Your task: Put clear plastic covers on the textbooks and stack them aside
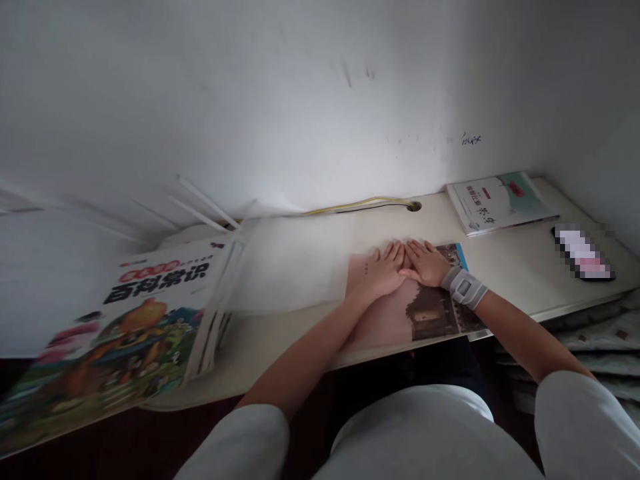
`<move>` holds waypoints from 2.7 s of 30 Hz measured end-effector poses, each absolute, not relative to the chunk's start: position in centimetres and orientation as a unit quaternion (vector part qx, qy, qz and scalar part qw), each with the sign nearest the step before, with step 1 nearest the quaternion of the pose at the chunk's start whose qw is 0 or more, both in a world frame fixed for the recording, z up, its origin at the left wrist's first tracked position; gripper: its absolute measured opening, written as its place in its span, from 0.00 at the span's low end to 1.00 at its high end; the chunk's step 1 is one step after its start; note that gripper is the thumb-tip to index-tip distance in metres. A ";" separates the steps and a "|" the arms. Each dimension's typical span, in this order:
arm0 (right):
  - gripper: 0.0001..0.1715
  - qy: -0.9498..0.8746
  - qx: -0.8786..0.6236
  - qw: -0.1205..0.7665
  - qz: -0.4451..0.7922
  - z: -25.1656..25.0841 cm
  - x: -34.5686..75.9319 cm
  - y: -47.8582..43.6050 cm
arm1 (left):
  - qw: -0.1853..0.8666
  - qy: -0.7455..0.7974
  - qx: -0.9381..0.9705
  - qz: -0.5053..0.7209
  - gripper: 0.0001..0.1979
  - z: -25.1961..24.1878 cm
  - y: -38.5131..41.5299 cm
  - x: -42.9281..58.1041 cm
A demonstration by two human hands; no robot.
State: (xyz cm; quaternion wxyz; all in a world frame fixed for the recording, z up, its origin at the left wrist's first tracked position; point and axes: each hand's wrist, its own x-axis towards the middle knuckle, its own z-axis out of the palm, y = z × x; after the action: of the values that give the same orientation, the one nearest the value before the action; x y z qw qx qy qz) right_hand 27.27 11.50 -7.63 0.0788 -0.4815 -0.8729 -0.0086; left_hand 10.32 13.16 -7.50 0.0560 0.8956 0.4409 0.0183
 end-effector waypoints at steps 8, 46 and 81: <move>0.40 -0.847 -0.530 0.021 -0.021 -8.0 33.7 10.8 | 0.068 0.543 0.836 0.047 0.33 -7.8 13.8 6.7; 0.23 -0.759 -0.636 0.102 -0.095 -7.3 31.9 4.8 | 0.721 0.467 0.317 0.401 0.17 -5.2 7.6 2.8; 0.24 -0.577 -0.689 0.369 0.235 -4.1 50.0 7.5 | 0.651 0.314 0.449 0.525 0.20 -5.8 22.0 19.2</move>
State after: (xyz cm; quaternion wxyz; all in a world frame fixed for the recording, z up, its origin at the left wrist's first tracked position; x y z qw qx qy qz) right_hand 49.97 7.47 -4.08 0.3691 -0.6891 -0.5775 0.2354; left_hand 19.17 21.97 -5.84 0.6509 0.4495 0.3143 0.5249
